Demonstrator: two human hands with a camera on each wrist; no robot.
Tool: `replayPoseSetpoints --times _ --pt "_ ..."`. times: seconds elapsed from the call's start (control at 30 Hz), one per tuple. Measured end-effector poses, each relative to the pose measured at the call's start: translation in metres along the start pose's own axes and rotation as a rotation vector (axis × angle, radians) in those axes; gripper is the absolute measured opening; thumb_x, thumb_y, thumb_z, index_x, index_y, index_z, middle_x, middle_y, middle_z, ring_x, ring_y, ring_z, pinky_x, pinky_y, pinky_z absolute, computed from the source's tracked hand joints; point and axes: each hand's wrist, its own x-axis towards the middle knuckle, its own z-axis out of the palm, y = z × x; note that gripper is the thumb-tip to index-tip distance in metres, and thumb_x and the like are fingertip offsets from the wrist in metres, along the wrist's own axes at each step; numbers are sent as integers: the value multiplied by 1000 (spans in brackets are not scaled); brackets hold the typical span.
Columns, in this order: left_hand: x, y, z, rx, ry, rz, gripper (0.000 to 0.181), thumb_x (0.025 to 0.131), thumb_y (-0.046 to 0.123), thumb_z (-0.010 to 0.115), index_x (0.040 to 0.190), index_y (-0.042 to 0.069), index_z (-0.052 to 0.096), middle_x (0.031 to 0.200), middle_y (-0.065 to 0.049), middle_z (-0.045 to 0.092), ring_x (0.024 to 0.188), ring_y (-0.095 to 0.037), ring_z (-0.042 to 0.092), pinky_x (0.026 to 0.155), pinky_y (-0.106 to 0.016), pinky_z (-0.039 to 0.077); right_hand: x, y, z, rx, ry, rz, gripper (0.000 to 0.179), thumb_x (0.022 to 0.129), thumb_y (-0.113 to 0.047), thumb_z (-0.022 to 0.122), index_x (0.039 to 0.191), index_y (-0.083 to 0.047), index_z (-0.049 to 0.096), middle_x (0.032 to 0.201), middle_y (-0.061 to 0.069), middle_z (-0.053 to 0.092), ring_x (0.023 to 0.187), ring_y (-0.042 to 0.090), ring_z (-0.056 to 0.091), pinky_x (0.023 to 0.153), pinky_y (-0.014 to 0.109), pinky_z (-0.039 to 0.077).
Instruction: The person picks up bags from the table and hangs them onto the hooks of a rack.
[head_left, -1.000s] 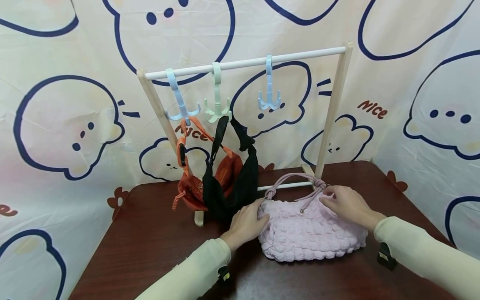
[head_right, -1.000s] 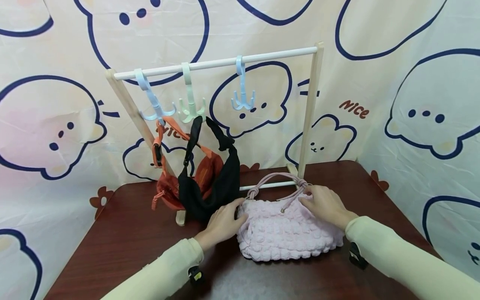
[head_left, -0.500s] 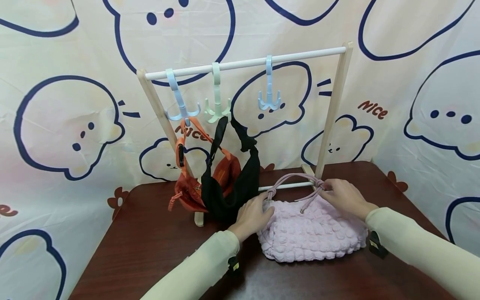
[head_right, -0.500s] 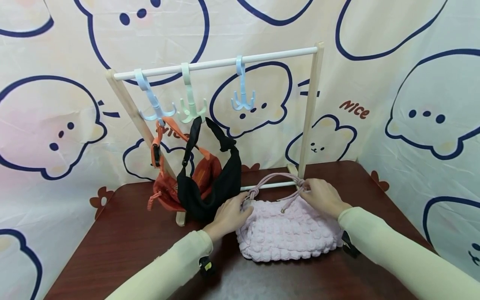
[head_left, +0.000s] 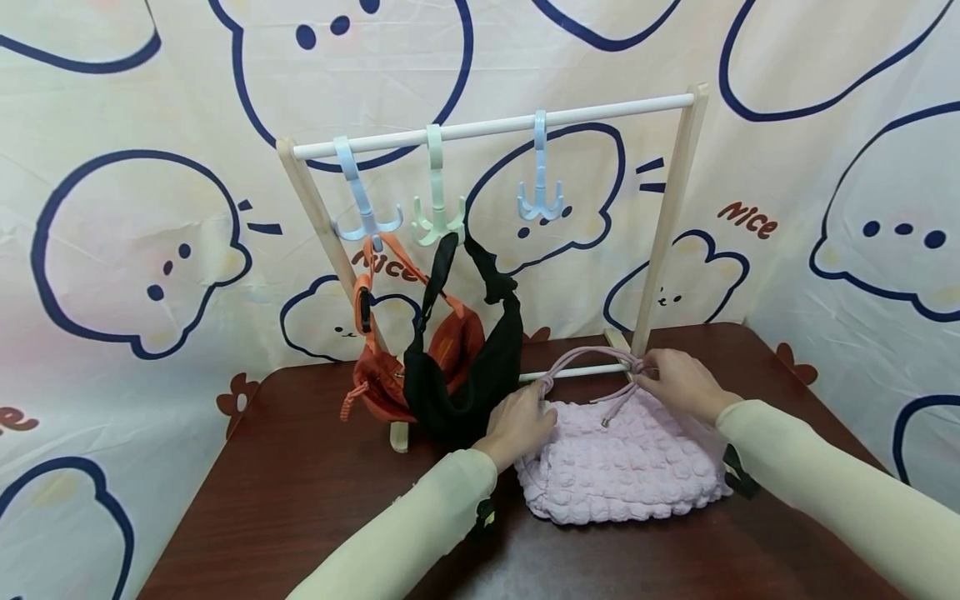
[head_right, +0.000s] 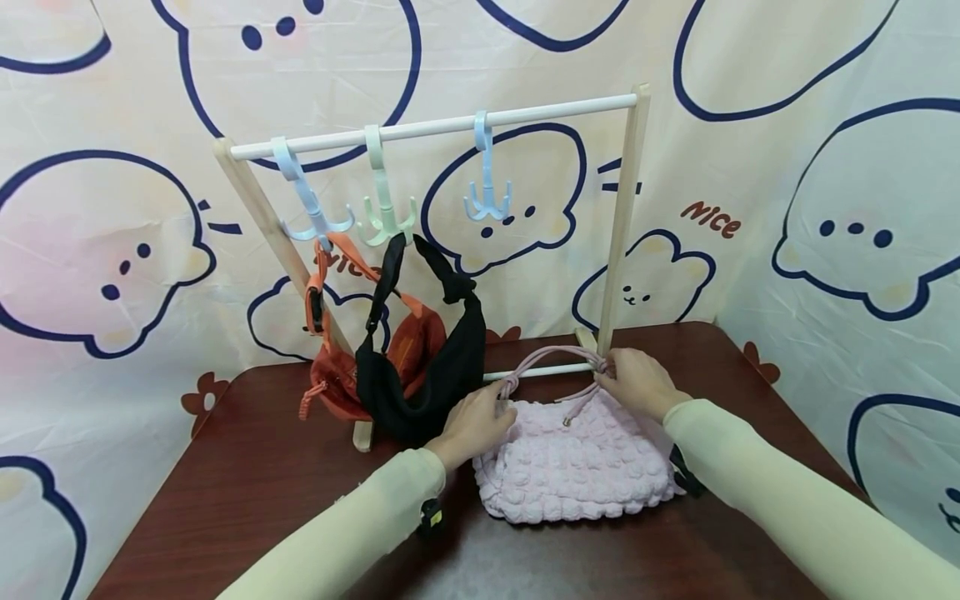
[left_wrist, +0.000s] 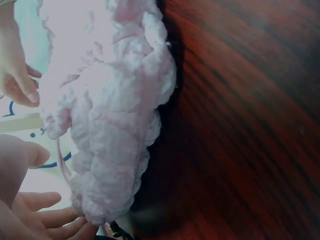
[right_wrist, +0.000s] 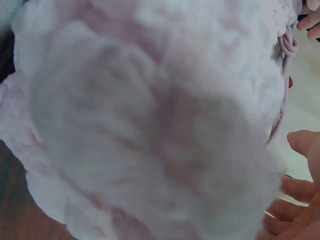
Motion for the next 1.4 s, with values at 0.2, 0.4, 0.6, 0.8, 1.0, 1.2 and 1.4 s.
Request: replayPoseSetpoints --times 0.2,0.4,0.6,0.8,1.0,1.2,1.4 --pt "5 0 3 45 -3 27 48 97 25 60 143 12 57 122 -8 70 91 -21 68 76 -36 55 4 2 -1 17 -52 32 36 96 -21 66 116 9 64 92 15 70 72 18 57 62 30 47" --pt "11 -2 5 39 -21 28 44 96 23 59 138 8 60 110 -9 70 71 -16 58 67 -33 51 8 5 0 49 -108 45 44 97 -22 65 124 12 60 99 20 71 74 19 59 64 31 50" --pt "12 -4 7 34 -24 29 38 96 24 59 131 10 63 110 -6 69 78 -16 59 70 -32 51 6 5 -2 73 -120 36 44 97 -22 65 124 13 60 108 25 70 84 24 63 75 42 57" --pt "11 -1 4 10 -30 21 30 97 26 60 121 10 65 105 -4 68 88 -17 62 78 -36 53 3 8 -6 67 -115 -9 42 95 -21 67 120 13 64 109 27 70 90 30 66 80 48 57" --pt "9 0 1 -2 -40 2 31 95 25 62 122 9 65 103 -4 68 79 -14 56 71 -32 50 0 10 -8 59 -128 -45 40 94 -21 68 116 13 65 107 27 71 86 27 65 77 46 55" --pt "8 0 2 -19 -41 -9 25 94 25 63 113 8 64 91 -4 63 75 -16 56 65 -30 44 -5 7 -17 59 -188 -42 40 94 -21 69 114 13 65 107 27 70 81 23 64 73 41 57" --pt "5 0 1 3 -46 -40 48 97 29 62 140 7 57 125 -12 67 95 -20 62 79 -36 51 -8 4 -22 71 -236 -56 42 94 -22 68 115 14 65 108 28 70 81 20 65 71 38 56"
